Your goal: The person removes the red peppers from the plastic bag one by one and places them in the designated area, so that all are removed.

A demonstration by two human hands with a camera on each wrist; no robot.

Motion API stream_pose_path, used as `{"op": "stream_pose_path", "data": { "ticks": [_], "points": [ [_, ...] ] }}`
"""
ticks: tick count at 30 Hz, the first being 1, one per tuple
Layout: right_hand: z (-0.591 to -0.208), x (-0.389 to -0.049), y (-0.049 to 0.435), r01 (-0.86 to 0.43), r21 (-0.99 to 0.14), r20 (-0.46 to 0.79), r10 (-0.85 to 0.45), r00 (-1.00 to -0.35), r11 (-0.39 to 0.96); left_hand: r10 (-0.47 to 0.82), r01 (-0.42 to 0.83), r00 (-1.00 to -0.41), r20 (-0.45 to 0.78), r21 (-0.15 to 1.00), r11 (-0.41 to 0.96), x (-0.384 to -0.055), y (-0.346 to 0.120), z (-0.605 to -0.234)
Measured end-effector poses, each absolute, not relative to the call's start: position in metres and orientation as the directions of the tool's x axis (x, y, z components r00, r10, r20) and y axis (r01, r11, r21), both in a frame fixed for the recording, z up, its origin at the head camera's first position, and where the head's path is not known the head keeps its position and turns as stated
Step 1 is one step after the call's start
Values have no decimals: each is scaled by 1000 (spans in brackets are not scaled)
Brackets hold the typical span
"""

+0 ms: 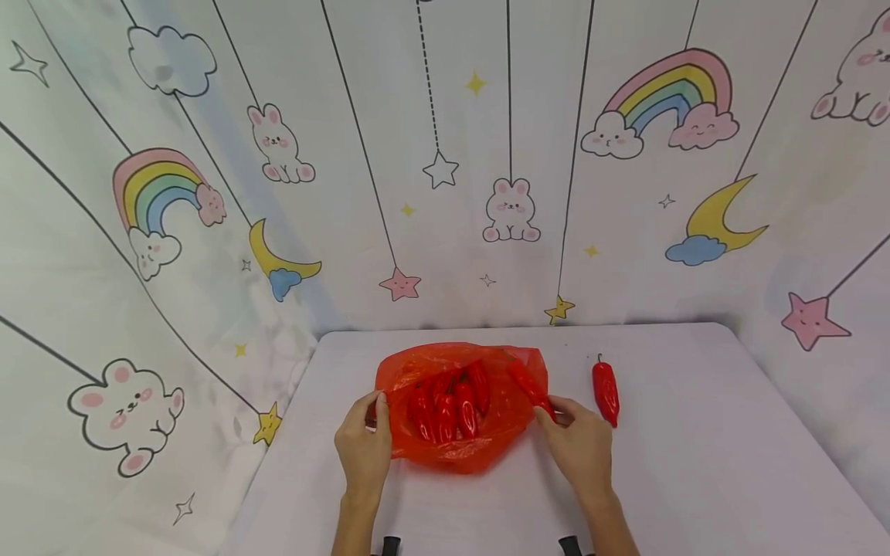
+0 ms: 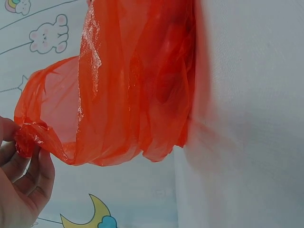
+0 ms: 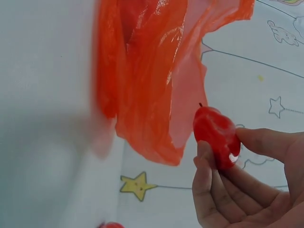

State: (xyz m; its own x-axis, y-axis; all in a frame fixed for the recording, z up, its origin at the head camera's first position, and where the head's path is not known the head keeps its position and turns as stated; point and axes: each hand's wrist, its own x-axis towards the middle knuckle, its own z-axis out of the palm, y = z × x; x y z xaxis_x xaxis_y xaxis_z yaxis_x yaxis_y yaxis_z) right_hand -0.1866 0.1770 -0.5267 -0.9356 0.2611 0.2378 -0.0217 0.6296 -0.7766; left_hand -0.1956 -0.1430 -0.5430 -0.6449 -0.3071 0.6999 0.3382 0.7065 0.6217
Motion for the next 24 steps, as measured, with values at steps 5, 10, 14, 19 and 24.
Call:
{"op": "stream_pose_path", "data": {
  "ticks": [5, 10, 14, 19, 24],
  "points": [
    [-526, -187, 180, -40, -770, 291, 295, -910, 637, -308, 332, -648, 697, 622, 709, -195, -143, -542],
    [-524, -186, 182, -22, -779, 286, 323, -902, 627, -309, 331, -651, 694, 626, 706, -195, -143, -543],
    [-527, -187, 187, -12, -780, 291, 345, -892, 626, -307, 331, -648, 697, 621, 710, -195, -142, -543],
    [-535, -193, 195, 0, -782, 301, 378, -876, 623, -303, 328, -651, 695, 619, 713, -195, -142, -542],
    [-544, -198, 199, 15, -790, 298, 406, -864, 612, -300, 337, -646, 702, 615, 713, -195, -142, -543]
  ]
}}
